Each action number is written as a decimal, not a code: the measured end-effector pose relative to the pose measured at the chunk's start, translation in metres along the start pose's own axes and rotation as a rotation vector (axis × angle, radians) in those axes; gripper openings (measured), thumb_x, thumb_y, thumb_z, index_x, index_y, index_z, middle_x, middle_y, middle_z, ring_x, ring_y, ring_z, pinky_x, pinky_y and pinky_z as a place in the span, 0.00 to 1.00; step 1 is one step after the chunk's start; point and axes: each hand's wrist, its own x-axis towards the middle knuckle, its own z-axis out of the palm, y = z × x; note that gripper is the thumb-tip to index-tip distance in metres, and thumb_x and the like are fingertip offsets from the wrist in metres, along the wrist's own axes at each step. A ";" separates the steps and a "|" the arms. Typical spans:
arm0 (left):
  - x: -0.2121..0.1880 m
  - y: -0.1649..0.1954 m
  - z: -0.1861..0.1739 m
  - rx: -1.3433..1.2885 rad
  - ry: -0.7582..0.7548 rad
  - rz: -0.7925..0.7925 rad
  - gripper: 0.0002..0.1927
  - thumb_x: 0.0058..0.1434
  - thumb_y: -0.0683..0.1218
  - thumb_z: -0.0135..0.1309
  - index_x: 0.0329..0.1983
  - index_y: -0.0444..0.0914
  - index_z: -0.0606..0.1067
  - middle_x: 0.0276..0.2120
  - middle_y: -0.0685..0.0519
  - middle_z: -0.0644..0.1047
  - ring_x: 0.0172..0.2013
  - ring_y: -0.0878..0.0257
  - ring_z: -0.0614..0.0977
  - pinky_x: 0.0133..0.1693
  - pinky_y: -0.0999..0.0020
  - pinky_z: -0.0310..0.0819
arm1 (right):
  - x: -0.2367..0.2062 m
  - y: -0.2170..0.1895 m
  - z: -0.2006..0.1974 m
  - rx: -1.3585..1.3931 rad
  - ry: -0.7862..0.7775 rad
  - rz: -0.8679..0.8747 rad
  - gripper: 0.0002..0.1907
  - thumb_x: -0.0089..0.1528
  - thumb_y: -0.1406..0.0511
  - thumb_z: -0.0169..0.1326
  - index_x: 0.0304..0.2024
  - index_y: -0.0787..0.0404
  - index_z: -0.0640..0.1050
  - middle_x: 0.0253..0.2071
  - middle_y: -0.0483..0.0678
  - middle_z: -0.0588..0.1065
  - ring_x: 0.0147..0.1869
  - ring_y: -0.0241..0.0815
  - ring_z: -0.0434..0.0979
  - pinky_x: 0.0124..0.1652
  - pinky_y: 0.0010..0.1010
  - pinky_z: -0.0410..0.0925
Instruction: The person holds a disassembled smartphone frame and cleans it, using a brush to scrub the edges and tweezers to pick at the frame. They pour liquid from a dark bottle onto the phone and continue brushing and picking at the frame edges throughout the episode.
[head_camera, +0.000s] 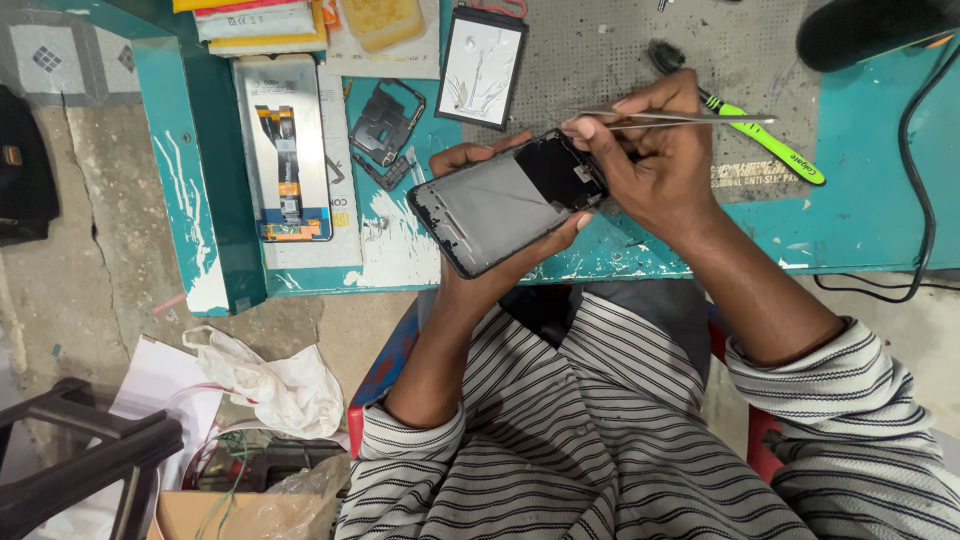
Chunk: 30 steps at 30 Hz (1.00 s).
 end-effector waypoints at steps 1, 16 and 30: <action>0.000 0.000 0.000 0.016 0.002 0.012 0.38 0.53 0.50 0.76 0.62 0.33 0.69 0.58 0.48 0.71 0.59 0.61 0.76 0.60 0.70 0.75 | 0.000 0.000 0.000 0.036 0.013 0.004 0.15 0.74 0.79 0.51 0.53 0.68 0.57 0.45 0.65 0.77 0.52 0.49 0.84 0.52 0.32 0.81; -0.002 -0.004 0.002 -0.100 0.010 -0.039 0.45 0.55 0.50 0.76 0.66 0.32 0.60 0.60 0.47 0.71 0.57 0.62 0.79 0.59 0.71 0.77 | 0.003 -0.003 -0.001 -0.087 -0.024 -0.031 0.15 0.74 0.78 0.51 0.51 0.69 0.58 0.44 0.66 0.77 0.55 0.51 0.84 0.51 0.31 0.77; 0.000 -0.001 0.001 -0.035 0.011 -0.023 0.45 0.52 0.48 0.78 0.64 0.32 0.62 0.59 0.46 0.70 0.57 0.60 0.78 0.60 0.68 0.76 | 0.003 -0.004 -0.001 -0.124 -0.018 -0.017 0.15 0.73 0.77 0.54 0.51 0.71 0.59 0.43 0.64 0.77 0.54 0.50 0.84 0.50 0.30 0.78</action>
